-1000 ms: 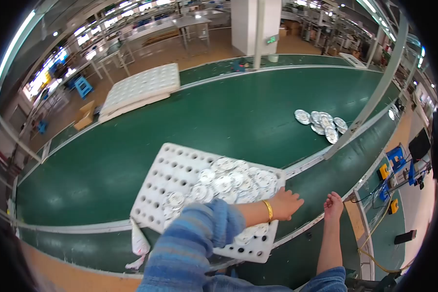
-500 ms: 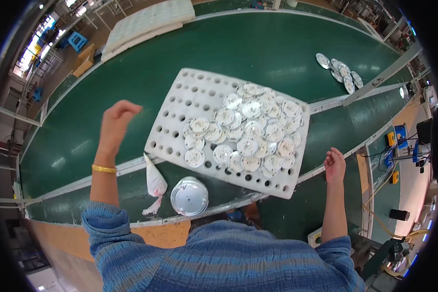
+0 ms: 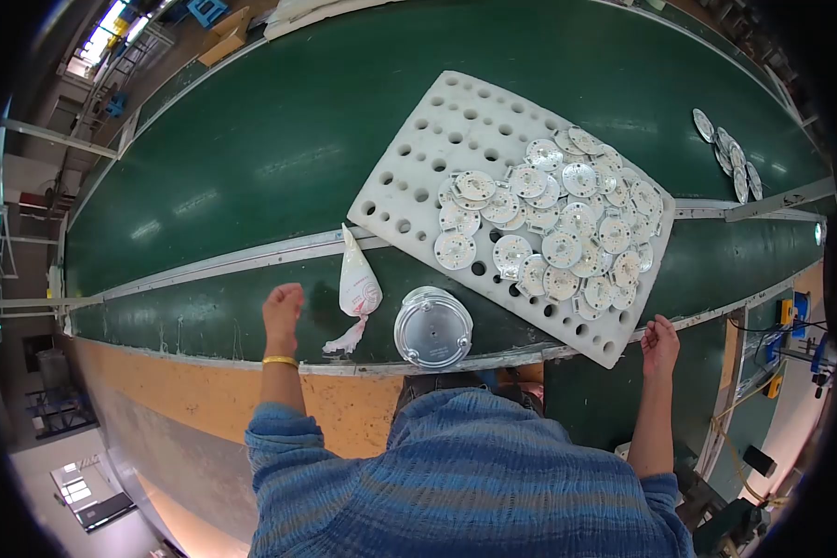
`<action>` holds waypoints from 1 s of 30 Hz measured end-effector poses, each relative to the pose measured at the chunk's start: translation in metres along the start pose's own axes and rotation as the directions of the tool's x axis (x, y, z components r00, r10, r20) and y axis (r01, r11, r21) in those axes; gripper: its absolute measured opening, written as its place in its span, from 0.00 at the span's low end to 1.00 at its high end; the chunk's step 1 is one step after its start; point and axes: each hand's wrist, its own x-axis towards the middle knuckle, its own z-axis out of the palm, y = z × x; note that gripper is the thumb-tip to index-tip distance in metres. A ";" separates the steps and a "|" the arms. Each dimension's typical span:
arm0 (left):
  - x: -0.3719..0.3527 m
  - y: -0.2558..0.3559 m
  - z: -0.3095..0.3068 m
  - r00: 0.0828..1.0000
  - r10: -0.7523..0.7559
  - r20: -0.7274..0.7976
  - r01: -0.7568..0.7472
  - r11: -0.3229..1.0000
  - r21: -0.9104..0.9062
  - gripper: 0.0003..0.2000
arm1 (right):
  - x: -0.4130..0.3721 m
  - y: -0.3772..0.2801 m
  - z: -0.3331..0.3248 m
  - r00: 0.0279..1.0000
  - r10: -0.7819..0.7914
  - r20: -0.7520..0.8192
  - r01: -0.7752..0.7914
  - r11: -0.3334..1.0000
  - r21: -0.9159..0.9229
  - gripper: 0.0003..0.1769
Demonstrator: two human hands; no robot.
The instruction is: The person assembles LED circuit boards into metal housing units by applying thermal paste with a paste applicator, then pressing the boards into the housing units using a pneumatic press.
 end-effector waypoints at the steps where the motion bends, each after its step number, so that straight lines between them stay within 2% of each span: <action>1: -0.001 -0.012 0.001 1.000 -0.026 -0.008 0.026 1.000 -0.006 0.05 | 0.001 0.005 -0.002 1.000 0.011 -0.020 -0.011 1.000 -0.001 0.09; 4: -0.003 -0.032 0.011 0.992 -0.111 -0.058 0.111 0.994 0.000 0.05 | 0.006 0.019 -0.009 0.996 0.068 -0.065 -0.068 0.998 -0.001 0.08; 7: 0.003 -0.046 0.009 0.996 -0.054 -0.069 0.056 0.998 0.026 0.06 | 0.009 0.035 -0.016 0.994 0.073 -0.086 -0.073 0.997 0.003 0.08; 13: 0.003 -0.049 0.011 0.997 -0.041 -0.066 0.044 0.998 0.048 0.05 | -0.004 0.033 -0.015 0.997 0.066 -0.048 -0.064 0.997 0.051 0.08; 16: -0.009 -0.044 0.015 0.991 -0.105 -0.082 0.096 0.990 -0.100 0.05 | -0.003 0.029 -0.017 0.997 0.070 -0.022 -0.069 0.997 0.026 0.07; 19: -0.019 -0.047 0.017 0.992 -0.075 -0.104 0.061 0.989 -0.132 0.05 | -0.002 0.025 -0.014 0.996 0.084 -0.022 -0.084 0.996 0.012 0.06; 22: -0.033 -0.033 0.019 0.990 0.080 -0.120 -0.096 0.986 -0.135 0.05 | -0.004 0.023 -0.012 0.996 0.086 -0.026 -0.086 0.996 -0.017 0.06; 25: -0.052 -0.001 0.037 0.885 0.430 -0.180 -0.441 0.897 -0.020 0.07 | 0.000 0.018 -0.009 0.997 0.075 -0.012 -0.076 0.996 -0.047 0.05; 26: -0.070 0.019 0.047 0.867 0.475 -0.150 -0.474 0.879 0.042 0.08 | 0.000 0.017 -0.010 0.997 0.078 -0.013 -0.079 0.995 -0.055 0.05; 28: -0.116 0.067 0.075 0.825 0.559 -0.079 -0.542 0.823 0.169 0.12 | 0.000 0.019 -0.011 0.996 0.090 -0.013 -0.090 0.994 -0.064 0.05; 30: -0.150 0.091 0.091 0.690 0.681 0.246 -0.702 0.546 0.457 0.25 | 0.001 0.022 -0.012 0.997 0.074 0.010 -0.074 0.996 -0.047 0.06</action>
